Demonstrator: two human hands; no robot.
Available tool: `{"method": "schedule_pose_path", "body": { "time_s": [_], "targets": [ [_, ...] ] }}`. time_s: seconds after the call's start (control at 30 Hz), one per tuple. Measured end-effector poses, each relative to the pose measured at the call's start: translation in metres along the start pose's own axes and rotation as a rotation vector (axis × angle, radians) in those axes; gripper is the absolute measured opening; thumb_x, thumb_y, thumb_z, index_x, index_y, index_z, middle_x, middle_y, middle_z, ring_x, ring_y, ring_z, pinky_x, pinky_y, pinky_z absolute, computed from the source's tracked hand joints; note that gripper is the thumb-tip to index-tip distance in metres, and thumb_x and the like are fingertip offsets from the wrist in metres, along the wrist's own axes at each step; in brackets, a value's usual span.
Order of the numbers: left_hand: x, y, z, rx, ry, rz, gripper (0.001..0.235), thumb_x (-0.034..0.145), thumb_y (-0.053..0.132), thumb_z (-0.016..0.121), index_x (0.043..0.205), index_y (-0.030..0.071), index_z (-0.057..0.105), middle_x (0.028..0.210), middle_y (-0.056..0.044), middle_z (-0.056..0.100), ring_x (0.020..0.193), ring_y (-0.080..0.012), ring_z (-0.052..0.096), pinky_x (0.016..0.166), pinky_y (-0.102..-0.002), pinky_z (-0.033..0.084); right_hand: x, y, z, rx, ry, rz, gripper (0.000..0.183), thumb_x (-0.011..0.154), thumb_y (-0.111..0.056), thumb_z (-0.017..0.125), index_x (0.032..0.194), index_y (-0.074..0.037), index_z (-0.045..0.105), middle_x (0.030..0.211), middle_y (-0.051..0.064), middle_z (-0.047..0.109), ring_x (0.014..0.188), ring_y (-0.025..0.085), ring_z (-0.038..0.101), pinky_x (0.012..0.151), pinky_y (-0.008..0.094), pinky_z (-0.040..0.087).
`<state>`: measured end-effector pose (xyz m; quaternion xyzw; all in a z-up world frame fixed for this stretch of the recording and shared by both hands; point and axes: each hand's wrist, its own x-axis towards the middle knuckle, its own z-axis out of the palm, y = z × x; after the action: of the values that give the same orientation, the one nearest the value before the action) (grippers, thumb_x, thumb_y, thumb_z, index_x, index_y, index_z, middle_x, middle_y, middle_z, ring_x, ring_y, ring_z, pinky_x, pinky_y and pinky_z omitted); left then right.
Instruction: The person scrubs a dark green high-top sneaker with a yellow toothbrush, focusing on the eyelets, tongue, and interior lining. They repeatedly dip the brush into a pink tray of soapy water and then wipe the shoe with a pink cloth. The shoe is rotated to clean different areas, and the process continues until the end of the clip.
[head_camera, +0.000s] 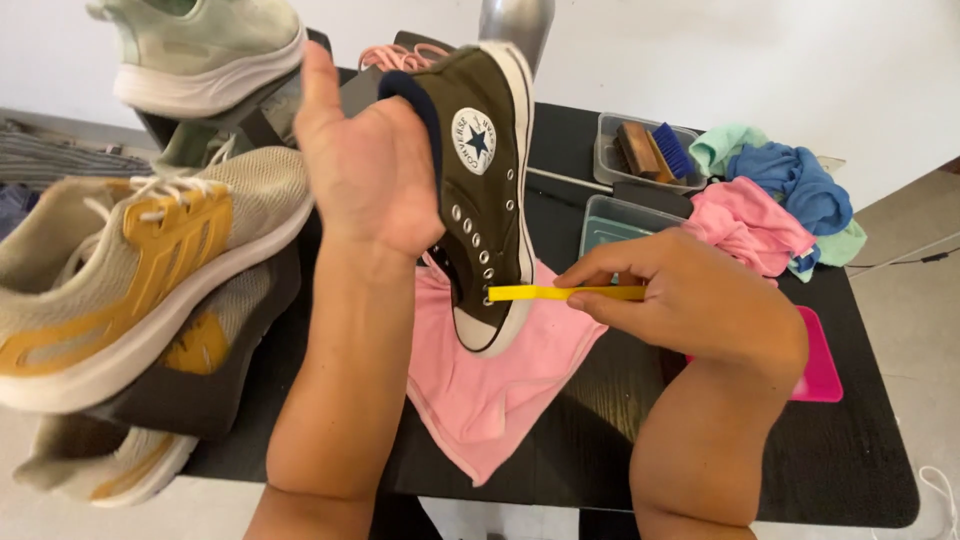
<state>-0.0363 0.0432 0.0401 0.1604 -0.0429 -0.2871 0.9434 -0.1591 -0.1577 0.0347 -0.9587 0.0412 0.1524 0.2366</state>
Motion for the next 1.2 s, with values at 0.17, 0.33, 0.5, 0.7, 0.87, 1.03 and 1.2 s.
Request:
{"method": "schedule_pose_path", "body": {
  "time_s": [0.17,0.33,0.5,0.7,0.87,1.03,1.2],
  "targets": [
    [0.012,-0.021,-0.017,0.138,0.240,-0.026,0.101,0.072,0.067,0.031,0.137,-0.007,0.056,0.141,-0.029,0.061,0.129,-0.0352,0.058,0.108,-0.047,0.046,-0.018,-0.002,-0.004,0.059,0.048,0.063,0.025,0.090,-0.033,0.071,0.104,-0.029,0.091,0.061,-0.005,0.065,0.055,0.010,0.043,0.057,0.025,0.033],
    [0.025,-0.032,-0.014,0.540,0.348,-0.169,0.113,0.074,0.070,0.020,0.156,0.000,-0.014,0.170,-0.016,-0.005,0.159,-0.0274,0.002,0.125,-0.050,0.006,-0.029,0.017,-0.002,0.095,0.124,-0.056,0.025,0.090,-0.030,0.073,0.107,-0.021,0.090,0.061,-0.004,0.068,0.050,0.009,0.040,0.051,0.025,0.030],
    [0.048,-0.048,0.001,0.493,0.492,-0.192,0.092,0.082,0.062,0.028,0.157,0.012,0.044,0.166,-0.007,0.042,0.150,-0.0215,0.041,0.122,-0.042,0.025,-0.042,0.018,-0.004,0.126,0.174,-0.062,0.026,0.092,-0.025,0.071,0.112,-0.020,0.087,0.071,-0.005,0.075,0.055,0.009,0.047,0.053,0.024,0.034],
    [0.062,-0.074,-0.011,0.516,0.576,-0.091,0.090,0.086,0.062,0.027,0.166,0.022,0.013,0.174,0.000,0.008,0.160,-0.0198,0.007,0.127,-0.047,0.006,-0.057,0.022,-0.003,0.114,0.193,-0.058,0.028,0.091,-0.027,0.071,0.116,-0.022,0.083,0.083,-0.006,0.083,0.063,0.007,0.058,0.060,0.022,0.041],
    [0.069,-0.086,-0.014,0.600,0.464,-0.036,0.087,0.086,0.057,0.029,0.165,0.026,0.010,0.174,-0.001,0.005,0.160,-0.0202,0.004,0.127,-0.047,0.005,-0.074,0.026,-0.007,0.122,0.263,-0.014,0.025,0.091,-0.026,0.072,0.113,-0.022,0.083,0.082,-0.006,0.078,0.070,0.006,0.062,0.069,0.021,0.045],
    [0.077,-0.075,-0.035,1.222,0.267,-0.196,0.097,0.083,0.067,0.025,0.163,0.013,0.021,0.163,-0.016,0.036,0.140,-0.0294,0.052,0.119,-0.041,0.040,-0.069,0.026,-0.016,0.095,0.272,0.050,0.024,0.090,-0.028,0.073,0.110,-0.021,0.085,0.081,-0.005,0.077,0.069,0.009,0.062,0.072,0.023,0.046],
    [0.056,-0.065,-0.038,2.254,-0.152,-0.386,0.094,0.085,0.077,0.008,0.085,-0.001,0.062,0.105,-0.017,0.067,0.094,-0.0334,0.065,0.086,-0.044,0.045,-0.030,0.039,-0.004,-0.043,-0.022,0.213,0.028,0.091,-0.037,0.069,0.115,-0.027,0.079,0.100,-0.007,0.080,0.090,0.009,0.069,0.078,0.027,0.050]
  ]
}}
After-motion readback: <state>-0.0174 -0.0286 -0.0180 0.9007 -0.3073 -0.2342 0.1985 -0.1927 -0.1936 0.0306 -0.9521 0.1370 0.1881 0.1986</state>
